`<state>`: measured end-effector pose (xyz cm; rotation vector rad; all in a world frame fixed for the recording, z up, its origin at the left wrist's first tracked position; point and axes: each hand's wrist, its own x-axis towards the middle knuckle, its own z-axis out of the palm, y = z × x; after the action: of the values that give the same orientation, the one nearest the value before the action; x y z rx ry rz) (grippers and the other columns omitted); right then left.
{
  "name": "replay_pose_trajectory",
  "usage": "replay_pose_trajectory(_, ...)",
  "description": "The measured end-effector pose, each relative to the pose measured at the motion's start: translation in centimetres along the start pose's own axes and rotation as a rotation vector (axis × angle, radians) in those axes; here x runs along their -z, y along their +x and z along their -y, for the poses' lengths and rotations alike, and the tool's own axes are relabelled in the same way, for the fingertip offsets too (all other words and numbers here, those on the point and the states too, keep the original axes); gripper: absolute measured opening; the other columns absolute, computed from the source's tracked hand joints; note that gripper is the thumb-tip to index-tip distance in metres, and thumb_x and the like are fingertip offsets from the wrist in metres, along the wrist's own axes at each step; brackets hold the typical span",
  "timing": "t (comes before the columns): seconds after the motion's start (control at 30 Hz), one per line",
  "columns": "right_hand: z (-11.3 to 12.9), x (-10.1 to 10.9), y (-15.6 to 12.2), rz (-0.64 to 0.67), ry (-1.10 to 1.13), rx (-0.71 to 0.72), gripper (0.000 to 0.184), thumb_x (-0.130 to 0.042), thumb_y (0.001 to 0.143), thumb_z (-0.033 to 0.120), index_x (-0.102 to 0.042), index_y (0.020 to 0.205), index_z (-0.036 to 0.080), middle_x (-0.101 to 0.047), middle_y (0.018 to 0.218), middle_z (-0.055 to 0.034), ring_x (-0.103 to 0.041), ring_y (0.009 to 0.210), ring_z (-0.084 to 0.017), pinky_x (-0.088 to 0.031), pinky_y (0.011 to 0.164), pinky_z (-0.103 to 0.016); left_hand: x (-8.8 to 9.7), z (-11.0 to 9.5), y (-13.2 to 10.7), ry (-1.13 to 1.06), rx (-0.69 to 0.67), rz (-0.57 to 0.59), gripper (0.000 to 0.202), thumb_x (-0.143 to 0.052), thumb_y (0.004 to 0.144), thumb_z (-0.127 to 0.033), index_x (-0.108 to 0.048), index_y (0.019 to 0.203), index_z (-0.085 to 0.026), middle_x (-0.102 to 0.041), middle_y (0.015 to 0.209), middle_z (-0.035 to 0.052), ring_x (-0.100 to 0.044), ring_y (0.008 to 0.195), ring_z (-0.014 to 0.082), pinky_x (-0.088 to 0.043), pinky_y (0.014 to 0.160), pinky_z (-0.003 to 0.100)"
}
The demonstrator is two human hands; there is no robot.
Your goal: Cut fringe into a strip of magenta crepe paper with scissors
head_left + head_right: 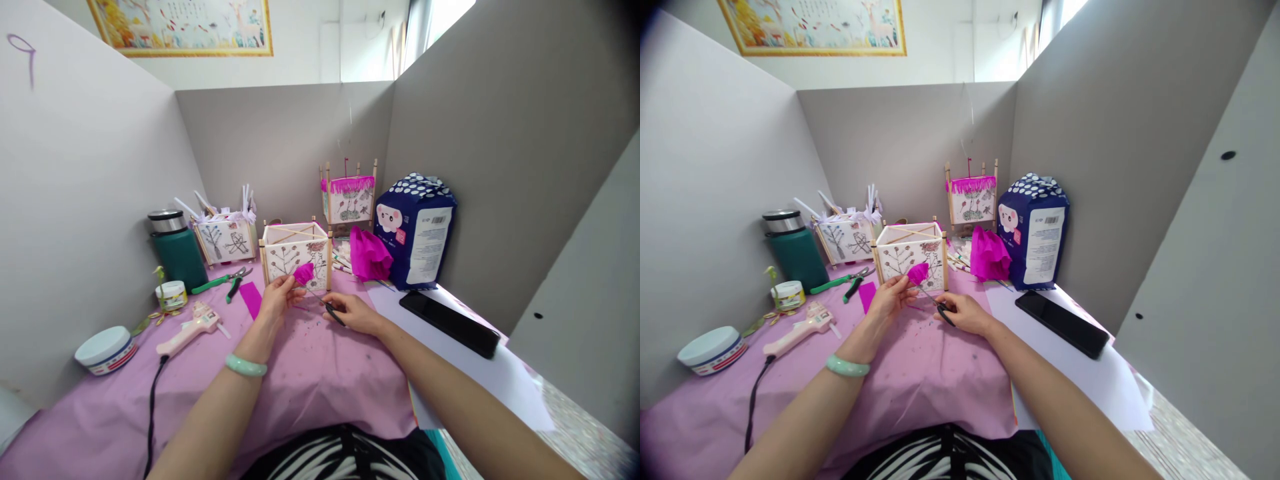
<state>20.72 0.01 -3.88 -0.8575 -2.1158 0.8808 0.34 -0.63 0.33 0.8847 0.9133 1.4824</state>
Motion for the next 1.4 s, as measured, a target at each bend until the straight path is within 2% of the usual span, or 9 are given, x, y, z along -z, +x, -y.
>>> replay_pose_trajectory(0.83,0.20,0.00,0.01,-0.014,-0.042,0.003,0.033,-0.064,0.079,0.039,-0.062,0.103,0.016,-0.057,0.072,0.0010,-0.048,0.062,-0.011,-0.039,0.061,-0.023,0.13,0.09,0.06,-0.027,-0.006,0.007,0.014,-0.066,0.080,-0.016,-0.052,0.082,-0.015,-0.061,0.061,-0.0012,-0.066,0.051,0.0136,-0.052,0.047,0.022)
replay_pose_trajectory(1.4,0.13,0.02,-0.02,-0.013,-0.030,-0.001,0.033,-0.064,0.079,0.040,-0.062,0.103,0.017,-0.054,0.069,0.0022,-0.045,0.059,-0.010,-0.035,0.057,-0.022,0.02,0.04,0.00,-0.009,-0.002,0.001,0.013,-0.065,0.081,-0.017,-0.053,0.082,-0.014,-0.060,0.062,-0.0012,-0.066,0.052,0.0133,-0.052,0.046,0.021)
